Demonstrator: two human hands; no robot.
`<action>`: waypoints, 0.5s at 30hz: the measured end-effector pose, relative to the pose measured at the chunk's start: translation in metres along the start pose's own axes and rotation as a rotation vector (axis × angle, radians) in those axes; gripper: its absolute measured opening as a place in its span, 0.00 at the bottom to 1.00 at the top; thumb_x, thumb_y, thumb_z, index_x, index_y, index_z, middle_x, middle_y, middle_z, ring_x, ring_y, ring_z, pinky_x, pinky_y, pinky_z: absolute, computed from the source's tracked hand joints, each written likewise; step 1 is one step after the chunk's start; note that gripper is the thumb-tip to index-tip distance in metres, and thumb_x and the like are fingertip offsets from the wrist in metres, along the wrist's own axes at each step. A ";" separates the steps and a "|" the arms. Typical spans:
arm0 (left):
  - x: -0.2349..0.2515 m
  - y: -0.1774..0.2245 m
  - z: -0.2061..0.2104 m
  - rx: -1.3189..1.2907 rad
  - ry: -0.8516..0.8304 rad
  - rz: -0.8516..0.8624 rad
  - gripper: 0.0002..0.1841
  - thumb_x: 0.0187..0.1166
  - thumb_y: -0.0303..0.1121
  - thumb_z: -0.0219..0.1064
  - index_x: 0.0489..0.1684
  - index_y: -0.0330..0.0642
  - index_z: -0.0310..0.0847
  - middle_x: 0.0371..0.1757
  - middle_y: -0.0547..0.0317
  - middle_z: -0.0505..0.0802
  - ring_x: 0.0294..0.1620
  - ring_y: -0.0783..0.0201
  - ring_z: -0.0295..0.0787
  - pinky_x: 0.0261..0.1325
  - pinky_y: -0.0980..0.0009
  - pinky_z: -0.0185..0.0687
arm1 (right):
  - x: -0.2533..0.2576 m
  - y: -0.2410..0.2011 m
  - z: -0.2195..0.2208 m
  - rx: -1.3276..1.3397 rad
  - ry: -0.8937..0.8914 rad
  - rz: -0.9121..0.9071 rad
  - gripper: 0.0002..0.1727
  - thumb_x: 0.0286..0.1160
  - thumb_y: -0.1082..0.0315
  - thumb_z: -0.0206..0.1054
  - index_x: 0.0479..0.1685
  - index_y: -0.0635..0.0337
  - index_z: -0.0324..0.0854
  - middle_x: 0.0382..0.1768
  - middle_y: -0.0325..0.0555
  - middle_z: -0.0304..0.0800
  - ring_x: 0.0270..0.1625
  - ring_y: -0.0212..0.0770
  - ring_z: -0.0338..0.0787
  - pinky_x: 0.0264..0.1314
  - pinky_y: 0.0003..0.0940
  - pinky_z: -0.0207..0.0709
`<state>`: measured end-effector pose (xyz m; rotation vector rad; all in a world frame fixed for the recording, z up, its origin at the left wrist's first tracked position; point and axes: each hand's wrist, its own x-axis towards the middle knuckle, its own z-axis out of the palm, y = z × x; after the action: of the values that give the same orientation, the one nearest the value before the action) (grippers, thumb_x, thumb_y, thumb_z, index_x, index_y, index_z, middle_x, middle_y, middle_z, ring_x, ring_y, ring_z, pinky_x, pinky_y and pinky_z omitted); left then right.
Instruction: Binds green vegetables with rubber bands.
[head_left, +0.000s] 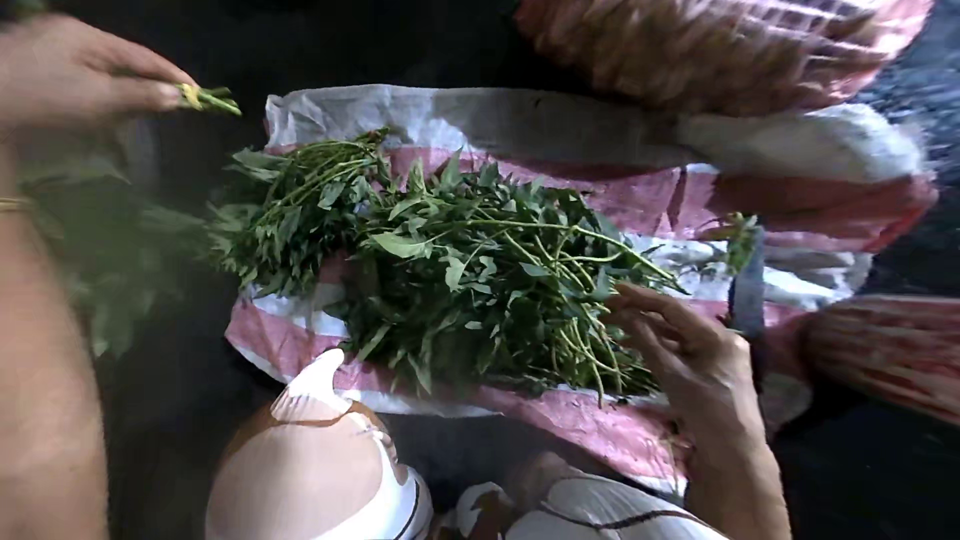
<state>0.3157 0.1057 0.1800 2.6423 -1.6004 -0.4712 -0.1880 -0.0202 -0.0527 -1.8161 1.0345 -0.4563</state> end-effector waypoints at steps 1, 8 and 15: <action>0.030 -0.024 0.016 -0.007 -0.121 0.053 0.14 0.90 0.30 0.57 0.62 0.38 0.85 0.51 0.41 0.91 0.47 0.51 0.86 0.53 0.46 0.78 | 0.002 0.000 0.002 -0.033 0.024 -0.010 0.22 0.84 0.61 0.61 0.67 0.67 0.83 0.55 0.56 0.92 0.49 0.37 0.94 0.49 0.33 0.90; 0.137 -0.030 0.225 0.008 -0.070 -0.034 0.19 0.93 0.36 0.54 0.73 0.39 0.81 0.70 0.20 0.81 0.77 0.17 0.67 0.68 0.15 0.58 | -0.008 0.018 -0.007 -0.159 0.171 0.079 0.17 0.84 0.65 0.62 0.64 0.62 0.87 0.53 0.52 0.94 0.49 0.41 0.95 0.56 0.43 0.89; 0.129 0.043 0.202 0.123 0.134 0.006 0.29 0.84 0.31 0.60 0.85 0.31 0.64 0.83 0.15 0.63 0.85 0.11 0.47 0.68 0.06 0.33 | -0.011 0.054 -0.013 -0.131 0.449 0.327 0.17 0.84 0.65 0.65 0.65 0.63 0.85 0.63 0.60 0.86 0.52 0.52 0.91 0.55 0.52 0.86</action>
<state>0.2805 0.0012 -0.0372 2.6887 -1.6469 -0.1965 -0.2282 -0.0281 -0.0923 -1.6474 1.6727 -0.6211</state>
